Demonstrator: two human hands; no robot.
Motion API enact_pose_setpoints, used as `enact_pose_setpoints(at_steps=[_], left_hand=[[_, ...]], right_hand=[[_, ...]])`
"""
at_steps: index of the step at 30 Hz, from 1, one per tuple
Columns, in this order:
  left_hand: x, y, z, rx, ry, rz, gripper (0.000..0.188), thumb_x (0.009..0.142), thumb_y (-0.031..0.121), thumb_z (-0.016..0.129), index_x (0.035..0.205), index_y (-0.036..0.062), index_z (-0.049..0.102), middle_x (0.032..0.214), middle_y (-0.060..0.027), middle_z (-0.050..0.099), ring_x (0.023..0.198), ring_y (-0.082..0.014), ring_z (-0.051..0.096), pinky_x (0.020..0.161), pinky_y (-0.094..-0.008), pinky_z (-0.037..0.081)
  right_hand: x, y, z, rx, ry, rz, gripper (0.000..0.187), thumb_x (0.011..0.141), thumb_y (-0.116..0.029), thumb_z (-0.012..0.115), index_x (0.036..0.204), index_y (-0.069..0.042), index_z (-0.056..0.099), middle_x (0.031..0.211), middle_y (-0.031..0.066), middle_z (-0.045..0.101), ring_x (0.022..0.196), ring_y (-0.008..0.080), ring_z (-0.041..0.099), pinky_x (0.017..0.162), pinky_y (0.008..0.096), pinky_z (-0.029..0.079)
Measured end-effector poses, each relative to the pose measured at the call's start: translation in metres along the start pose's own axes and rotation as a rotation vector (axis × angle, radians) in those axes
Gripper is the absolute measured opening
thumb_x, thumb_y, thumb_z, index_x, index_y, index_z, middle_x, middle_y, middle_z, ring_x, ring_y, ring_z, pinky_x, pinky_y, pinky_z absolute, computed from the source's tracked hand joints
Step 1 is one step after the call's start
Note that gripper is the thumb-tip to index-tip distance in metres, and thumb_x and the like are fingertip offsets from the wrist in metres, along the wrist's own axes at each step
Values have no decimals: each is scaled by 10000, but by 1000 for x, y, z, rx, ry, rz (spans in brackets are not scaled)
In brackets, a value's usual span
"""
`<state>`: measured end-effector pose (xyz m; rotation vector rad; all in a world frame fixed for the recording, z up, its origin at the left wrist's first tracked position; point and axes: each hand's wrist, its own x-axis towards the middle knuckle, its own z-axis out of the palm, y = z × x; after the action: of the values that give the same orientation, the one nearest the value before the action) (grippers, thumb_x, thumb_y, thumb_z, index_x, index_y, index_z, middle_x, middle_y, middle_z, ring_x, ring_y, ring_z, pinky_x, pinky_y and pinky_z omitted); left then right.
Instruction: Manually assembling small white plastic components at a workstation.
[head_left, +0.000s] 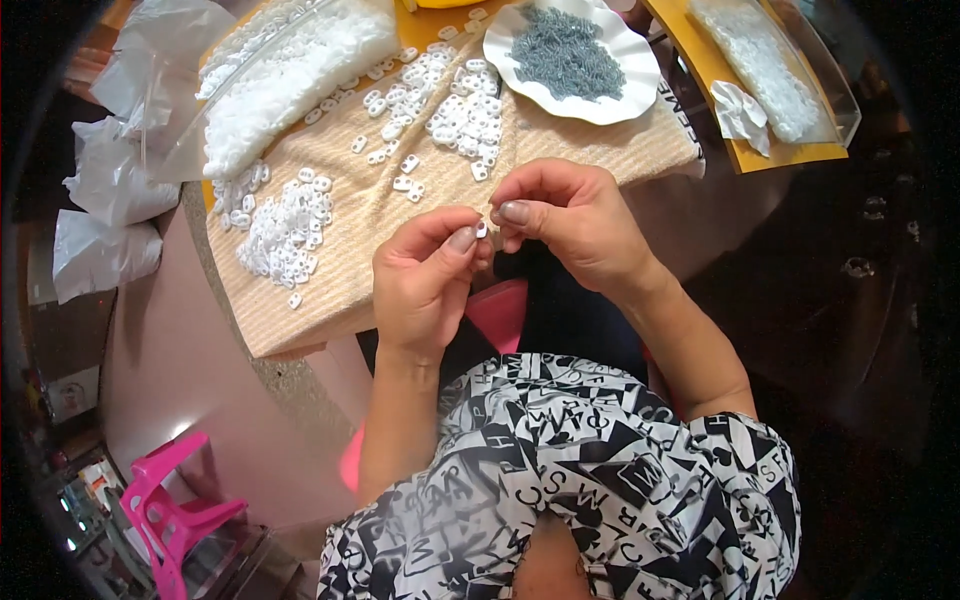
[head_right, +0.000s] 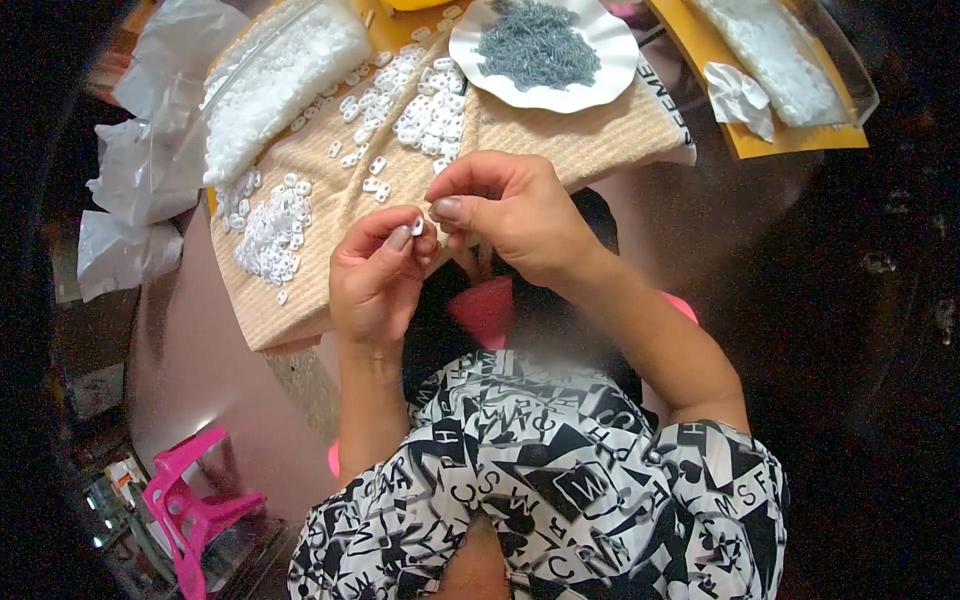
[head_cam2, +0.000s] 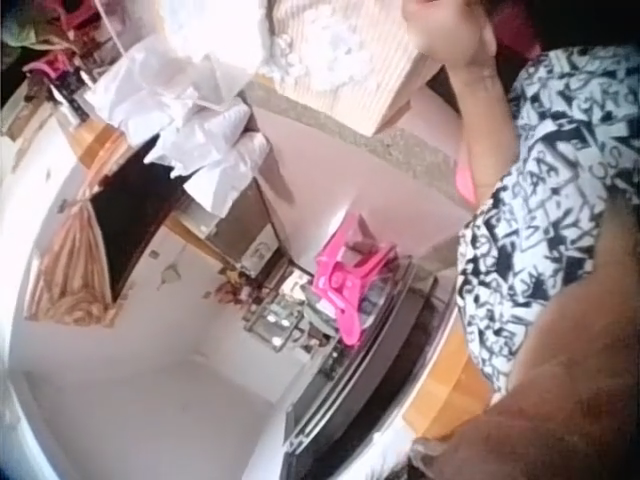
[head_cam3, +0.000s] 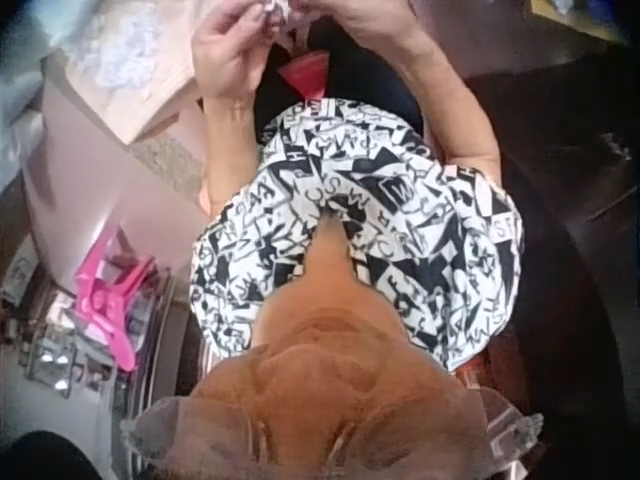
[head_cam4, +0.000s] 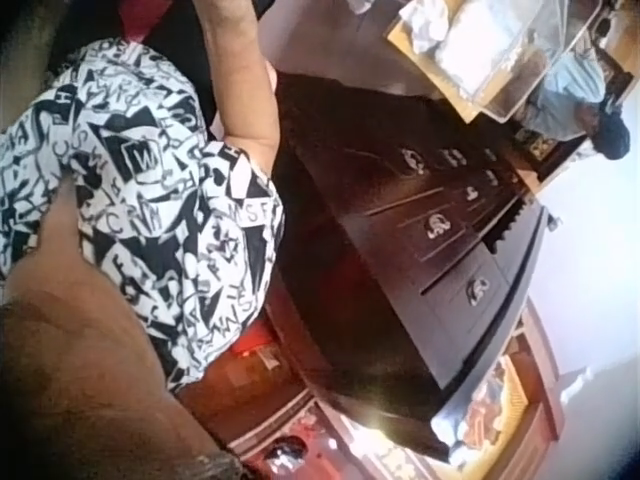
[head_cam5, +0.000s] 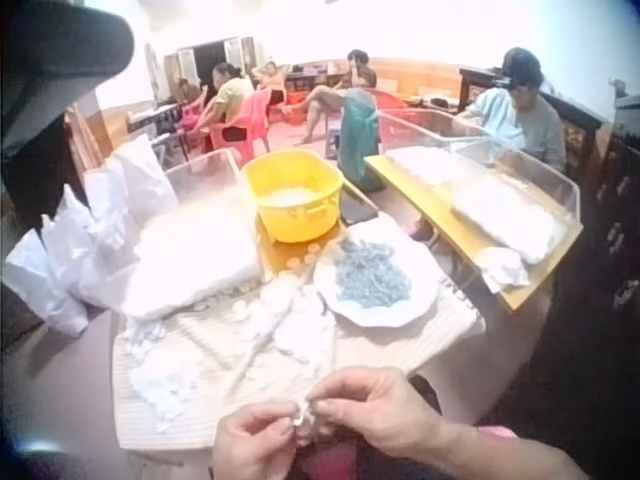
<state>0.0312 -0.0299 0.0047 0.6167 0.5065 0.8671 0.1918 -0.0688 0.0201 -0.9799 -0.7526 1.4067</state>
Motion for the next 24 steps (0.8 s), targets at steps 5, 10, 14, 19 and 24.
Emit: enact_pose_setpoints(at_steps=[5,10,14,19,24], left_hand=[[-4,-1,10,73,18,65,142,762,-57,574,901,-44,544,786,-91,578,705,-139,570,635,-232,482],[-9,-2,8,121,57,68,142,765,-45,576,905,-50,555,802,-105,592,676,-147,584,627,-244,494],[-10,-2,7,108,60,64,158,766,-45,572,923,-54,559,822,-113,599,687,-155,593,626,-250,500],[-11,-3,7,108,66,57,171,764,-54,566,935,-60,566,833,-115,599,696,-157,595,631,-250,502],[-13,-2,12,192,101,90,141,758,-60,565,898,-65,584,840,-110,595,696,-145,589,622,-234,499]], right_hand=[[-2,-6,6,7,-18,7,92,796,-9,546,877,32,559,720,48,582,597,83,533,549,200,454],[-2,-2,4,-164,-53,-48,64,806,-27,530,843,19,558,663,22,550,566,69,502,501,194,414],[-4,-4,6,-283,-62,-20,63,811,-32,511,819,16,551,588,13,516,498,67,469,435,202,364],[-7,-8,9,-327,-54,14,74,813,-52,524,803,16,554,629,8,523,561,62,467,512,198,380],[-9,-12,11,-417,-38,39,85,801,-66,548,792,16,564,689,-3,545,650,53,479,597,192,409]])
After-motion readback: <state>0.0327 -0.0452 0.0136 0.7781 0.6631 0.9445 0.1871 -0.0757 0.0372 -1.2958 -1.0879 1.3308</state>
